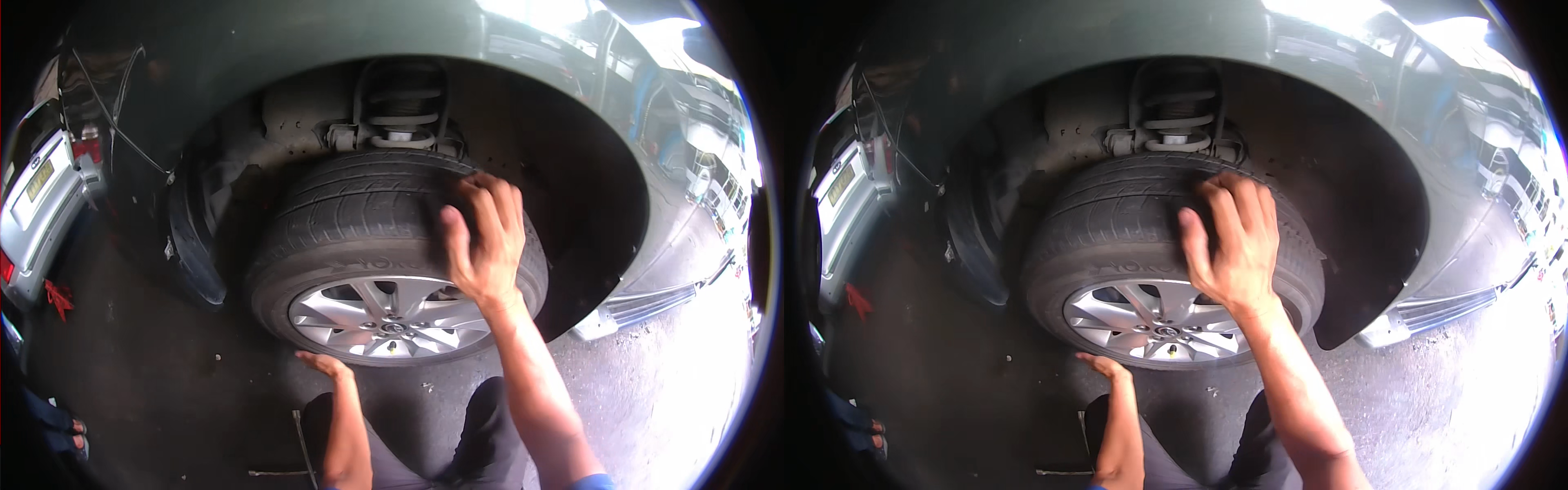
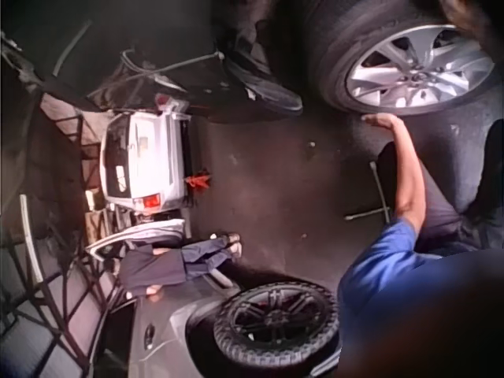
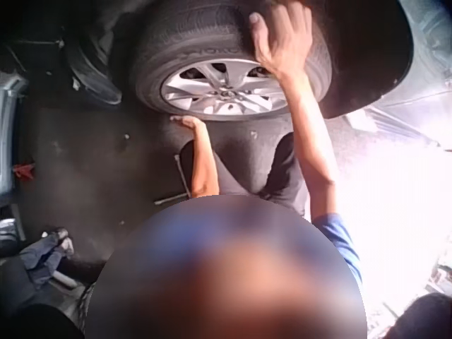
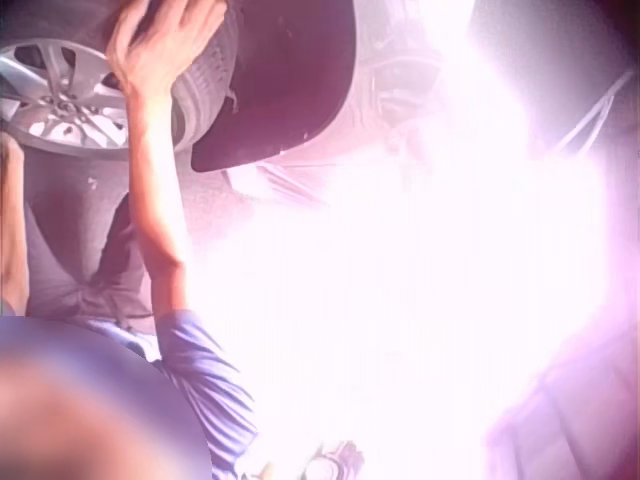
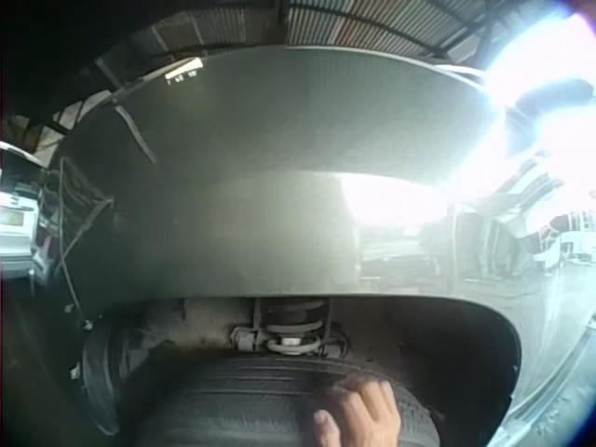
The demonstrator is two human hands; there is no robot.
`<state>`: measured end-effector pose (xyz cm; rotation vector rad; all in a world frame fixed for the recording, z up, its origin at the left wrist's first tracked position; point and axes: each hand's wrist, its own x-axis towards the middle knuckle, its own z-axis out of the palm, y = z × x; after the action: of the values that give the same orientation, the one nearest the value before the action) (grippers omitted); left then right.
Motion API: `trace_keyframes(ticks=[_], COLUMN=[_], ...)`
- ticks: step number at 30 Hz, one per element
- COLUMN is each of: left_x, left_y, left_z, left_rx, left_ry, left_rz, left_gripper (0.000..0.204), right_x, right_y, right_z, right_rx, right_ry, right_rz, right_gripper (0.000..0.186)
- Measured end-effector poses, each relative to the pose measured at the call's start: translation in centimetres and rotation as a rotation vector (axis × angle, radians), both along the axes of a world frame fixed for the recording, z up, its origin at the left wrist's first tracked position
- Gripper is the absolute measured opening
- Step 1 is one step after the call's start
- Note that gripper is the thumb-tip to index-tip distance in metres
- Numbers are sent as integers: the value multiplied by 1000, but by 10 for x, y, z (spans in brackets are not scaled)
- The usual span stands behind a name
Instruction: Loosening lug nuts and removing a tire from a vehicle using a jack stand and lug wrench.
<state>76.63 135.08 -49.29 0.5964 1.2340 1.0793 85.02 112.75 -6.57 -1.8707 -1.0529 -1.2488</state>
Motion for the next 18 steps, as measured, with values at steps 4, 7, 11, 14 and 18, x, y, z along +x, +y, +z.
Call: trace_keyframes(ticks=[4, 7, 11, 14, 18], left_x=[-29, -23, -16, -13, -10], left_y=[49, 83, 113, 122, 131], left_z=[153, 211, 214, 203, 196], left_rx=[983, 976, 922, 901, 861], left_ry=[84, 4, 187, 150, -43], left_rz=[-24, -205, -113, -32, -80], left_gripper=[82, 79, 78, 77, 77], right_x=[-10, 30, 35, 31, 37], right_y=[-77, -148, -142, -139, -145], right_z=[-91, -189, -211, -207, -211], right_rx=[486, 742, 825, 818, 826], right_ry=[172, 378, 546, 513, 538], right_rz=[-271, -441, -351, -373, -366], right_gripper=[42, 46, 51, 51, 47])
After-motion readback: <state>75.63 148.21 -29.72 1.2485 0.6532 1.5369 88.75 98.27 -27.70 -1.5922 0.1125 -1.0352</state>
